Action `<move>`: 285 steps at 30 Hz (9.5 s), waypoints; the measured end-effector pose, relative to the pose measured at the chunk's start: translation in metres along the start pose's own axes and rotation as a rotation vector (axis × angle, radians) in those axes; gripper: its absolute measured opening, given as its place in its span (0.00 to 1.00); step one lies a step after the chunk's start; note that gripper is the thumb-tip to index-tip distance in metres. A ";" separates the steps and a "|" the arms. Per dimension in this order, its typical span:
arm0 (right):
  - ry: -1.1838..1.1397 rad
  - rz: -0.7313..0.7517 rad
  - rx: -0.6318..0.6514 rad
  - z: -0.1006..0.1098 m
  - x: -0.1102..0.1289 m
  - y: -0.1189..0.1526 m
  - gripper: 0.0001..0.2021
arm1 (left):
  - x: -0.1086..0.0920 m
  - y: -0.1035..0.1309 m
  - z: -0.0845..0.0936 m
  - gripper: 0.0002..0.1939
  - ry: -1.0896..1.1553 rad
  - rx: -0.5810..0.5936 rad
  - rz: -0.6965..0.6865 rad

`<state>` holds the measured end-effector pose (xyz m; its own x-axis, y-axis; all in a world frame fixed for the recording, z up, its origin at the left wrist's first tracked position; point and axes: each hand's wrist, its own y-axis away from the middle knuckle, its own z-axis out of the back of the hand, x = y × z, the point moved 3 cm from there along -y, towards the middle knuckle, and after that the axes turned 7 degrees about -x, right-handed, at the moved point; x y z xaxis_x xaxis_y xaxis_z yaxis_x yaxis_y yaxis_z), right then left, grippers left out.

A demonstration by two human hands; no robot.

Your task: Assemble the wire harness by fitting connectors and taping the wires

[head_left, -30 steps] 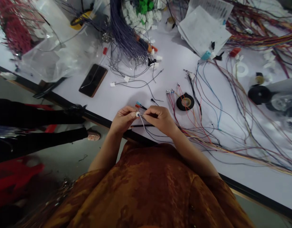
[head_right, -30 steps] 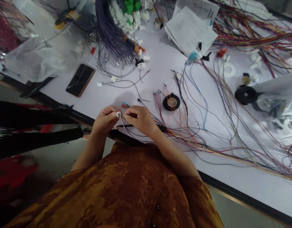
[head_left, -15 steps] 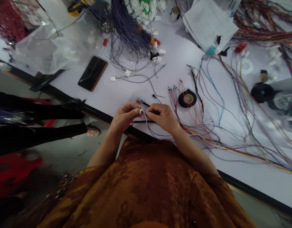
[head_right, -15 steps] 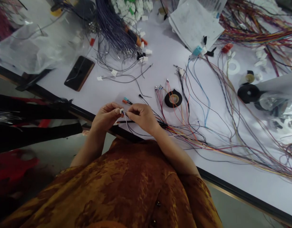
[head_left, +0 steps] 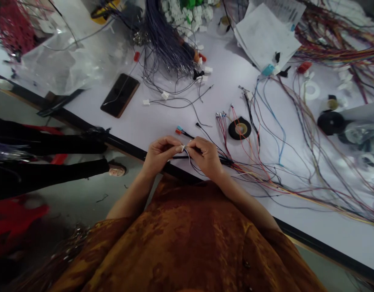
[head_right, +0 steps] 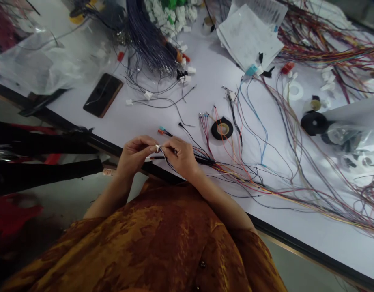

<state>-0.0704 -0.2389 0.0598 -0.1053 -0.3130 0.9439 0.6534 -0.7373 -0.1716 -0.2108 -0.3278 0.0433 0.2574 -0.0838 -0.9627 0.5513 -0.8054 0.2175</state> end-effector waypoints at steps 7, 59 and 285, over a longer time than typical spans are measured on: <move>0.159 0.022 0.170 -0.013 0.000 0.004 0.10 | -0.019 -0.003 0.013 0.06 -0.088 -0.030 -0.136; -0.451 -0.590 0.136 0.024 0.003 -0.042 0.13 | 0.002 -0.023 0.000 0.10 0.051 -0.052 -0.189; 0.323 -0.036 -0.154 0.047 -0.037 0.008 0.06 | 0.041 -0.045 -0.058 0.21 0.219 0.250 0.102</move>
<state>-0.0256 -0.2050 0.0367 -0.3735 -0.4398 0.8167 0.5266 -0.8254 -0.2037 -0.1786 -0.2611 0.0033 0.4800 -0.0656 -0.8748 0.3092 -0.9206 0.2386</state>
